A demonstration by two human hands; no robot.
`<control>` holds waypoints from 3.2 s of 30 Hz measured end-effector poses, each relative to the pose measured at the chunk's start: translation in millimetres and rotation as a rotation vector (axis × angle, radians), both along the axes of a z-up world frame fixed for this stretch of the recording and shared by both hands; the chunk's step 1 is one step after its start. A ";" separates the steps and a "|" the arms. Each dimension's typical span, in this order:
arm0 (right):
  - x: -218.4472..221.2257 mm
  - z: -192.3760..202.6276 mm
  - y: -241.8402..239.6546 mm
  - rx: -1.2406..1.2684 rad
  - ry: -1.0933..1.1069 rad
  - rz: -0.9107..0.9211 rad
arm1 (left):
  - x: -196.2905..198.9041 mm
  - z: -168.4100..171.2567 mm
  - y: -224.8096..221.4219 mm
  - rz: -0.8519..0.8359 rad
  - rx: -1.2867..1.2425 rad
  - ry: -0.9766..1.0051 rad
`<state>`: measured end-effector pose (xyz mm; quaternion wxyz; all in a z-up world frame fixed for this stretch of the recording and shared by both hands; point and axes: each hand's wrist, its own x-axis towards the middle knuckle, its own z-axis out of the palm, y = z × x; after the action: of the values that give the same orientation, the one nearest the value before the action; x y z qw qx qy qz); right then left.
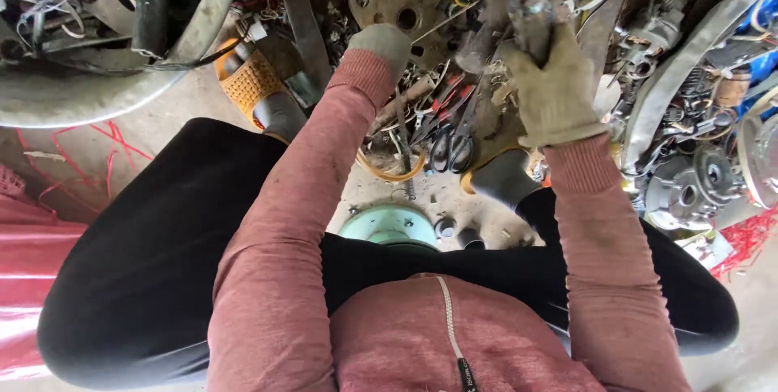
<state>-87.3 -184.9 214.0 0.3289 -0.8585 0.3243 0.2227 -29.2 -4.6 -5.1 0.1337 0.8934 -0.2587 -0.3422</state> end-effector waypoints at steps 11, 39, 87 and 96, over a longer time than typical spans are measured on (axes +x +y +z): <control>-68.1 -60.6 -15.1 -0.100 -0.091 0.305 | -8.1 14.3 0.3 0.084 0.121 -0.018; -55.9 -57.4 -3.4 0.298 -0.424 -0.027 | -12.2 -4.7 -5.1 0.063 0.071 0.061; -56.1 -44.3 -18.6 -0.017 -0.091 0.139 | -30.1 21.7 -9.2 0.142 0.002 -0.034; -60.1 -110.4 -28.6 -0.232 -0.069 0.302 | -1.4 5.4 -15.9 -0.022 -0.001 -0.248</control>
<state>-147.4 -213.5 103.6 0.2014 -0.9368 0.2037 0.2011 -30.6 -20.5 0.3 0.0971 0.9259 -0.2833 -0.2304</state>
